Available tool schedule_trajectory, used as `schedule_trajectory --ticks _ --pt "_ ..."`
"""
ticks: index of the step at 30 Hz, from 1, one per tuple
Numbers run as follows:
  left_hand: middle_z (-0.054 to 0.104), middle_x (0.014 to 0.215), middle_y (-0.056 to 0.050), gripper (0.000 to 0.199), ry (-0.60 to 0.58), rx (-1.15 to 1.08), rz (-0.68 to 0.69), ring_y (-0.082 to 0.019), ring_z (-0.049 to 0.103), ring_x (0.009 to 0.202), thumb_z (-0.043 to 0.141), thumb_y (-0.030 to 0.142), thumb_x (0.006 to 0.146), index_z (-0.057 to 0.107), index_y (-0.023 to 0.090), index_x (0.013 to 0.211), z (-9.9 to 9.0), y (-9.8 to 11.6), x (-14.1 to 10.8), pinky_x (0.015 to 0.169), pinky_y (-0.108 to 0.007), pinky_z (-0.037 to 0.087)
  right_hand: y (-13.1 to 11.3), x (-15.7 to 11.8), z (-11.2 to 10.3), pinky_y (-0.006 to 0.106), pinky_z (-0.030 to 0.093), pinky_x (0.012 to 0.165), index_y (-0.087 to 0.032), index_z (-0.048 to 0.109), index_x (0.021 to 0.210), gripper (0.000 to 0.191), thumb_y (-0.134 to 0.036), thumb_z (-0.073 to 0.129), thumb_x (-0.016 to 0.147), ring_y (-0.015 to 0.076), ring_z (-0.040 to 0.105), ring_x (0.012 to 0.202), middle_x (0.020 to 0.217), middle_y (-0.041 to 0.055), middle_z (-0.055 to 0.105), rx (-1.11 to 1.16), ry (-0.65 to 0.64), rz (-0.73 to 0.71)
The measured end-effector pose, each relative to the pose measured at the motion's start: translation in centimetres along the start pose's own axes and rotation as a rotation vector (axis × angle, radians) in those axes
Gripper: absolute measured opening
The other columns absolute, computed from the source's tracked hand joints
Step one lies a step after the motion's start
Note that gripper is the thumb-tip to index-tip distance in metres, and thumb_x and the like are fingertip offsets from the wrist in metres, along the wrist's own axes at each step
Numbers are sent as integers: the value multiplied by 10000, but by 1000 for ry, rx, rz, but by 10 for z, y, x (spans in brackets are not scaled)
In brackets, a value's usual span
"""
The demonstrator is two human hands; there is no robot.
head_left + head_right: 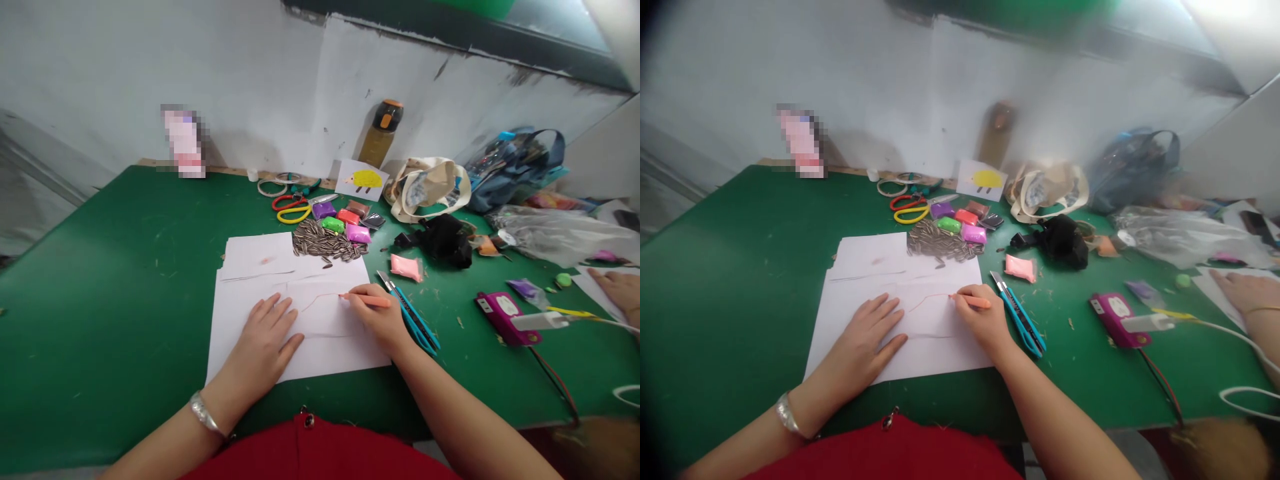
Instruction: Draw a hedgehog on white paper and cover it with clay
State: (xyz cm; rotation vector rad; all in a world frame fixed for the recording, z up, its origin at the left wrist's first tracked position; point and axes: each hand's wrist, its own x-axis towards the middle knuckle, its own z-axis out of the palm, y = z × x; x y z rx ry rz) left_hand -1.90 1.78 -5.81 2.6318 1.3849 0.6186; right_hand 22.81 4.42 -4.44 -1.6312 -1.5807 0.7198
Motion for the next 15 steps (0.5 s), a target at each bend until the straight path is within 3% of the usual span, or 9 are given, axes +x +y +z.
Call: schedule_trajectory --ticks 15 --pt "542 1313 -122 337 16 24 15 -318 395 1297 523 340 899 560 165 1184 2 -4 -2 1034 -541 365 -3 -8 -10 307 455 702 -226 684 743 145 -263 554 795 200 602 799 818 27 674 -21 -13 61"
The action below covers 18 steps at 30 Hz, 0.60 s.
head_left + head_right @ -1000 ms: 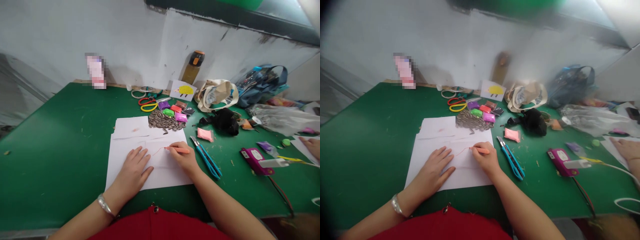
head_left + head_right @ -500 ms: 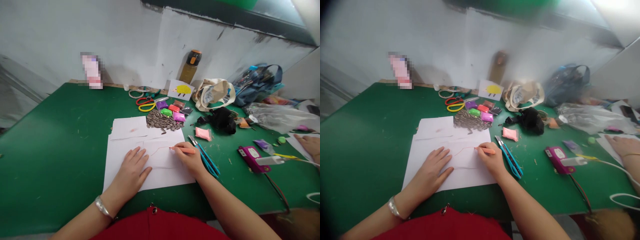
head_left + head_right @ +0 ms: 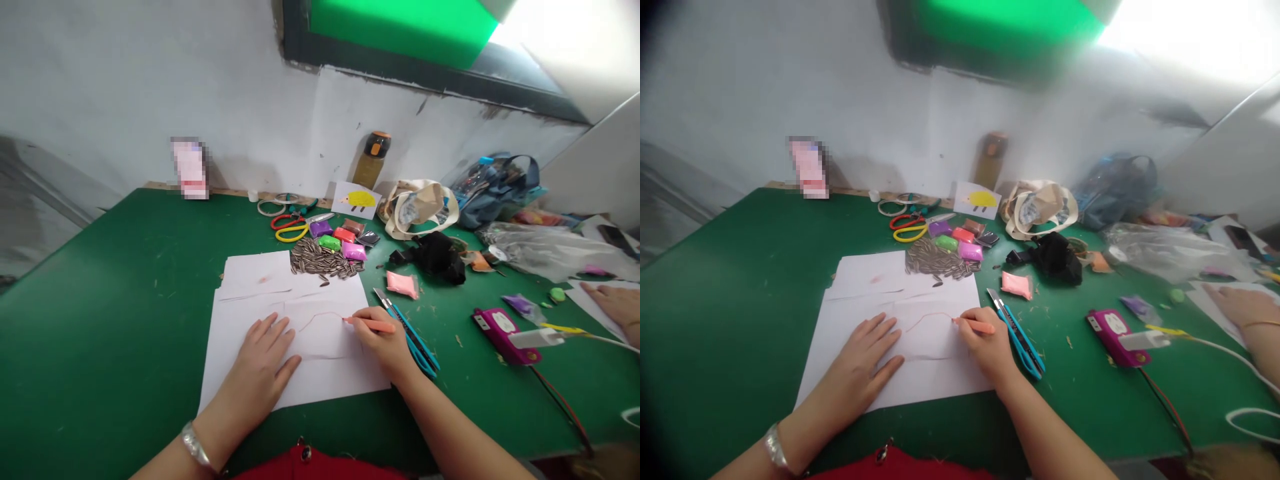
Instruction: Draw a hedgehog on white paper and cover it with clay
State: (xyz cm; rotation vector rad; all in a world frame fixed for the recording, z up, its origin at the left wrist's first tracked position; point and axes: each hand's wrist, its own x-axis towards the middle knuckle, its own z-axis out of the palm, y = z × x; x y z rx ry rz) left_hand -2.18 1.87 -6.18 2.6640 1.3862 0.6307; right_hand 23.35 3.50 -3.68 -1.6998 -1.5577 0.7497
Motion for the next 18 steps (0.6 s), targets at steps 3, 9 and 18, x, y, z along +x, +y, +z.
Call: schedule_trajectory --ticks 3,9,18 --pt "541 1313 -131 348 -9 9 1 -325 394 1297 527 340 897 562 151 1187 0 0 0 1032 -545 366 1 -2 -1 309 457 707 -226 681 737 144 -253 550 790 204 603 804 820 30 674 3 -6 4" --pt "545 1307 -139 338 -16 -8 -2 -326 407 1286 523 331 898 573 141 1173 -1 1 1 1036 -545 356 10 -7 -3 309 456 697 -225 669 710 141 -239 550 783 205 603 789 805 31 672 1 13 6" --pt "544 1303 -137 328 -24 -13 -22 -324 398 1285 528 330 897 574 141 1161 -3 4 2 1041 -531 348 9 -8 -5 310 453 693 -220 669 697 124 -240 566 762 201 600 778 791 25 669 16 24 16"
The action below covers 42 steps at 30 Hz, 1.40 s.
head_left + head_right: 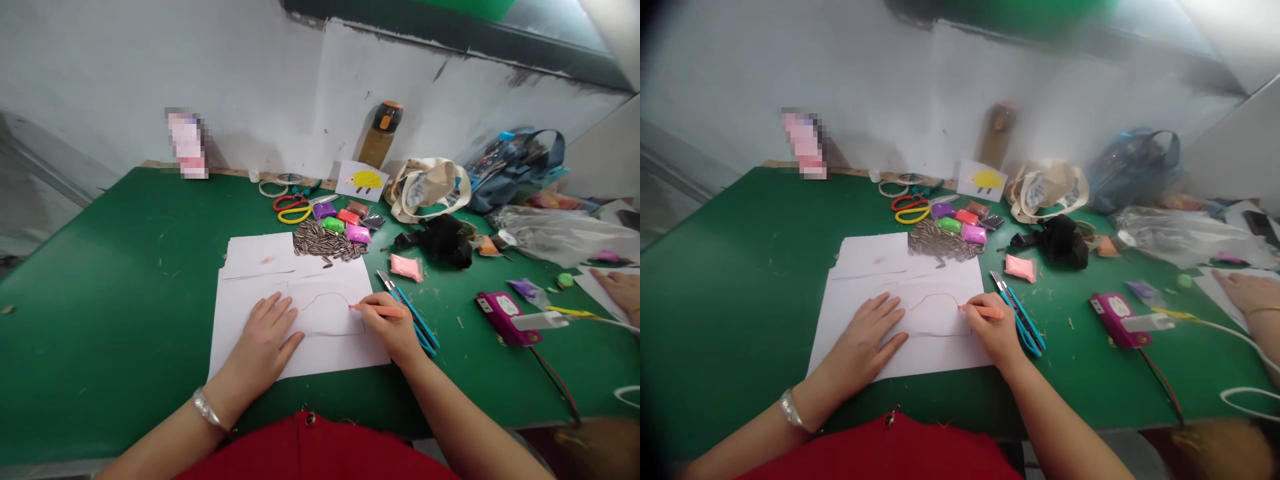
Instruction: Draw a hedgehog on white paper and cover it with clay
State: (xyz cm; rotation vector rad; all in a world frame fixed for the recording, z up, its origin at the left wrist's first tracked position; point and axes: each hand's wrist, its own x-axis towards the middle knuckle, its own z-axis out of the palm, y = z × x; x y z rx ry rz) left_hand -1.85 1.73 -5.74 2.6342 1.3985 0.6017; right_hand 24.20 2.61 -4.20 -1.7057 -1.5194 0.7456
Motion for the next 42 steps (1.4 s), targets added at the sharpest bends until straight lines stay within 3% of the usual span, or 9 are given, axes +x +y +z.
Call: schedule_trajectory --ticks 21,28,32,42 --pt "540 1316 -131 360 -20 -2 -3 -320 395 1296 521 373 903 565 151 1182 -2 -2 -1 1042 -537 355 -1 -2 0 320 466 691 -208 661 679 143 -235 562 779 209 607 771 777 41 663 73 -4 -12" --pt "548 1313 -115 309 12 2 5 -304 410 1292 503 335 915 574 174 1170 1 -4 -2 1037 -535 366 -21 1 -6 323 476 743 -217 699 806 150 -286 567 813 211 624 835 880 48 683 171 47 -65" --pt "554 1303 -129 302 13 2 0 -314 422 1279 507 314 911 583 160 1159 0 -2 -1 1031 -539 367 -33 -2 5 303 482 712 -220 667 863 121 -295 607 790 196 609 806 864 38 664 187 -9 -98" --pt "549 1299 -124 286 -17 -47 -36 -313 399 1288 504 293 909 578 166 1155 -1 2 0 1045 -537 344 -40 -15 30 315 459 742 -230 660 800 83 -292 606 810 179 604 768 791 16 656 120 -157 -191"
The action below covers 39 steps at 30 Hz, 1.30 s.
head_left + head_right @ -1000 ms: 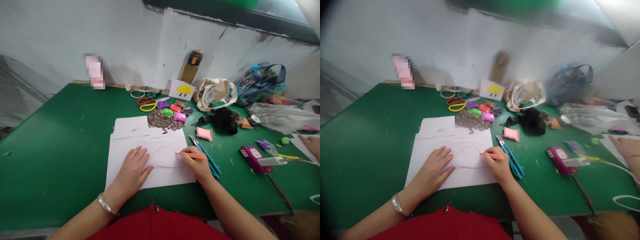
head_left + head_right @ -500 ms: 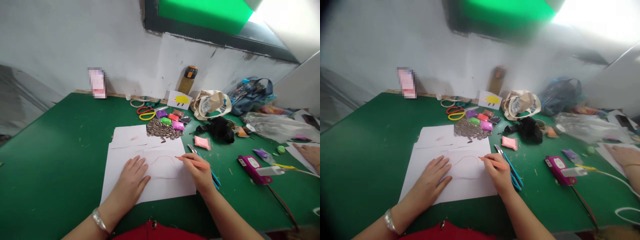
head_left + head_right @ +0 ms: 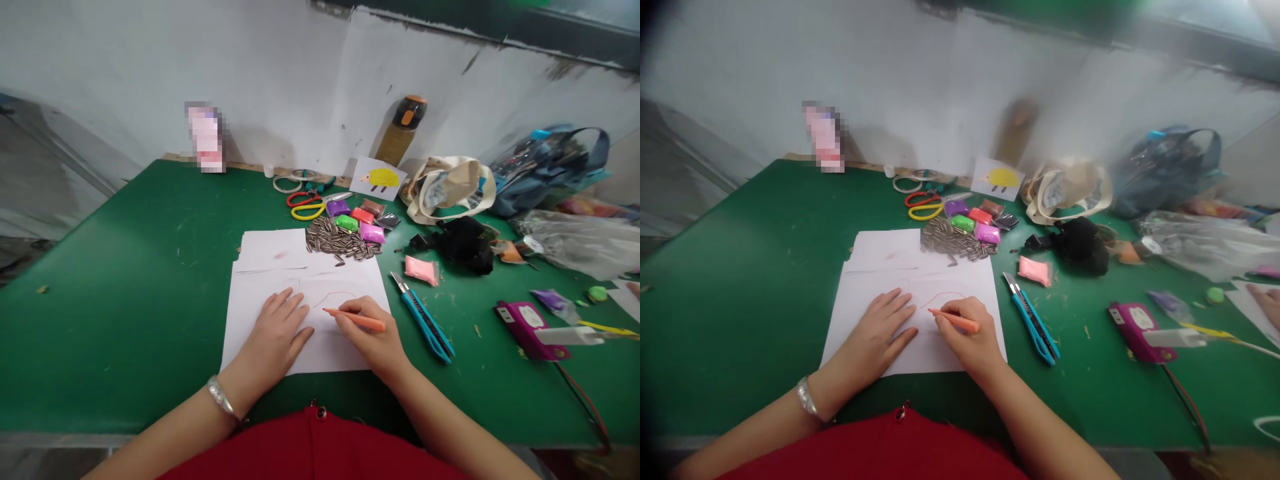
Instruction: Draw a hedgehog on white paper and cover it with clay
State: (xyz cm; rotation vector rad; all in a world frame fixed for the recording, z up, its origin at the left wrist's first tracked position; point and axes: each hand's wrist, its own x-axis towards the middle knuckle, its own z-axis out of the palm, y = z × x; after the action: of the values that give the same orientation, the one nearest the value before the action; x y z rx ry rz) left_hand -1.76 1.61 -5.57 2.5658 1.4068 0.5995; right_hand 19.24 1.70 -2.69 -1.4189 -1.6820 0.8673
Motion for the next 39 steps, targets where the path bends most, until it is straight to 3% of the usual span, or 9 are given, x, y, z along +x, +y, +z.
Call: schedule_trajectory --ticks 8,21,27,39 --pt "553 1296 -115 278 2 -24 -8 -302 409 1282 512 283 906 578 173 1153 -2 2 1 1056 -535 334 2 7 11 339 420 777 -245 655 804 91 -301 583 815 185 598 794 802 7 674 -130 -38 -84" --pt "552 1306 -112 312 7 72 26 -322 416 1280 523 292 901 573 174 1186 2 -6 -2 1027 -549 377 1 8 13 315 415 734 -235 650 793 56 -240 596 806 177 592 736 746 2 665 -87 42 -150" --pt "552 1305 -113 311 15 65 30 -319 423 1275 526 292 901 566 174 1186 2 -5 -2 1027 -547 377 4 5 14 316 441 736 -243 656 893 108 -220 579 821 171 598 715 773 7 674 -43 84 -144" --pt "550 1294 -132 288 -33 5 -20 -312 403 1281 527 270 902 577 143 1156 -5 5 2 1051 -538 342 5 1 14 323 428 710 -226 668 893 118 -206 568 833 165 584 693 750 13 666 -46 1 -178"
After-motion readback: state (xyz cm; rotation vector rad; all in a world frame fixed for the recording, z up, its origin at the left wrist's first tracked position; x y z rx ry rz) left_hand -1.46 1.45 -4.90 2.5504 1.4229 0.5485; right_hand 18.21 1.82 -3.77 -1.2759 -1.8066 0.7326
